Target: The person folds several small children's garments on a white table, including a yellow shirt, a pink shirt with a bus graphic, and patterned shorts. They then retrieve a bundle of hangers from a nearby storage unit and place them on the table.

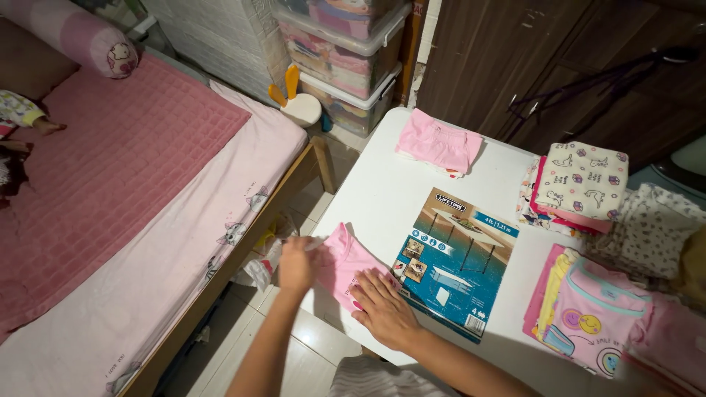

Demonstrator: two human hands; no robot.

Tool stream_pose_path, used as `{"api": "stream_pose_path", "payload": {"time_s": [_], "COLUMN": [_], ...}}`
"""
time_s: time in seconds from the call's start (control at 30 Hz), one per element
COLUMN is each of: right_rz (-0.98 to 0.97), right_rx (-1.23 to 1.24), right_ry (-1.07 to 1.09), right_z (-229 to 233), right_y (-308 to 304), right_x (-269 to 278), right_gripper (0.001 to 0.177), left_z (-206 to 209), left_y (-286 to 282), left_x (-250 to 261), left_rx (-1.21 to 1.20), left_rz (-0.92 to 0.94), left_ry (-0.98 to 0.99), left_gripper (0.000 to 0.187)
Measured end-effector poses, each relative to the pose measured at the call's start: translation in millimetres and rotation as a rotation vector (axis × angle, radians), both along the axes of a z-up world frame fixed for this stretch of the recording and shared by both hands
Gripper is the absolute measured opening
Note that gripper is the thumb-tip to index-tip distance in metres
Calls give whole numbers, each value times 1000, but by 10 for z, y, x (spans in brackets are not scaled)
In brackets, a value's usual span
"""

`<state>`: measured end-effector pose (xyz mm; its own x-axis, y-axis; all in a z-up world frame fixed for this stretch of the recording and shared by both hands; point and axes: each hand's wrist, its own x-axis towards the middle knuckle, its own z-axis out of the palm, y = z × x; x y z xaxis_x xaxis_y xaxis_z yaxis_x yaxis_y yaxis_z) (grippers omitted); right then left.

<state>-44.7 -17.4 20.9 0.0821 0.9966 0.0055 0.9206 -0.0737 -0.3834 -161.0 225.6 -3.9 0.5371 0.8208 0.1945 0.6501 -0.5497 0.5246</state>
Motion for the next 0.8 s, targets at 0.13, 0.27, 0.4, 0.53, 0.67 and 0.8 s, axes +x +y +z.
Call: {"api": "stream_pose_path", "payload": {"time_s": [0.13, 0.27, 0.4, 0.53, 0.67, 0.8], "right_rz": [26, 50, -332, -638, -653, -971], "right_rx": [93, 22, -41, -202, -184, 4], "right_ry": [-98, 23, 243, 201, 322, 1178], "right_z": [-82, -73, -6, -118, -405, -465], "right_y": [129, 253, 307, 463, 347, -431], "right_x": [-18, 114, 373, 499, 532, 668], "right_gripper": [60, 66, 41, 45, 36, 27], "left_z": [63, 31, -81, -135, -105, -37], "left_y": [-180, -12, -204, -602, -783, -1045], "left_x": [295, 363, -51, -169, 6, 371], "left_rx": [-80, 32, -165, -785, -821, -1336], "left_rz": [8, 230, 420, 331, 266, 131], "left_ry": [147, 102, 119, 396, 267, -145], "left_gripper": [30, 18, 45, 60, 55, 46]}}
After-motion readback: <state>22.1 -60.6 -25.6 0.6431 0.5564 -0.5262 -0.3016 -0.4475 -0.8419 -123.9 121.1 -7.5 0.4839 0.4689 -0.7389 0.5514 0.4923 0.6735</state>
